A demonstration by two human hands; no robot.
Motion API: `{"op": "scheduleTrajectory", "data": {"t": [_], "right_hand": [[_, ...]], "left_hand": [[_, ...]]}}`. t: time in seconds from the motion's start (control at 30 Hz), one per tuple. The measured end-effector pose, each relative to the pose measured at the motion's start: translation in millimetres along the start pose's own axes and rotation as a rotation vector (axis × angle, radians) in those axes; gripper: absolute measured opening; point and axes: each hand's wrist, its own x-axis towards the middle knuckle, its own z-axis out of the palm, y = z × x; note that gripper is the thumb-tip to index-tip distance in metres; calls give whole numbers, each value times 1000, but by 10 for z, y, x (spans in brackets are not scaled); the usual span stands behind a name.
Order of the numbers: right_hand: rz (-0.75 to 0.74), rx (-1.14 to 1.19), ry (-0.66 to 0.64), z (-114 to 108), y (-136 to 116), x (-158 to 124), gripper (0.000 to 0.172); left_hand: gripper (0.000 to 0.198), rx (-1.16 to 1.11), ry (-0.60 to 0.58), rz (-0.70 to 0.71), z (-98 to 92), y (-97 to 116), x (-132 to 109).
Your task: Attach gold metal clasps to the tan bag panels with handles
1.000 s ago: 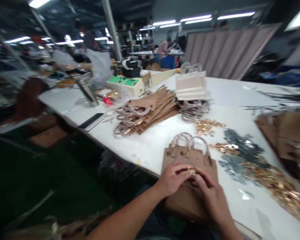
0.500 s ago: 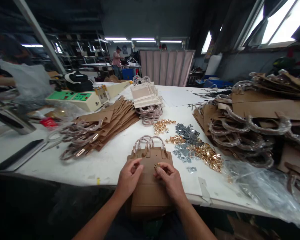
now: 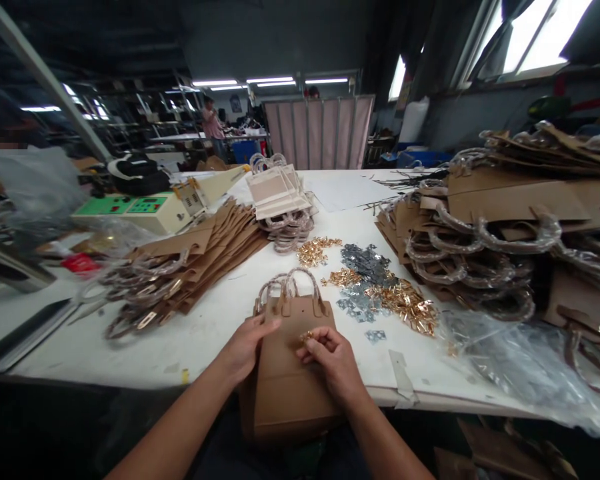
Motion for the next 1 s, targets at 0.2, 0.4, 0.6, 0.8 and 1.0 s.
{"op": "scheduleTrajectory", "data": {"t": [0.2, 0.4, 0.6, 0.8, 1.0], "right_hand": [[19, 25, 6, 22, -58, -10, 33], [56, -290, 57, -80, -277, 213, 34], [-214, -915, -49, -236, -564, 692, 18], [-294, -1084, -220, -203, -610, 849, 17], [-298, -1095, -255, -190, -628, 830, 16]], "left_hand": [[37, -173, -301, -153, 16, -23, 201], [34, -298, -176, -193, -160, -203, 332], [40, -363, -122, -191, -201, -266, 370], [36, -383, -127, -174, -173, -210, 329], [38, -389, -170, -182, -199, -222, 357]]}}
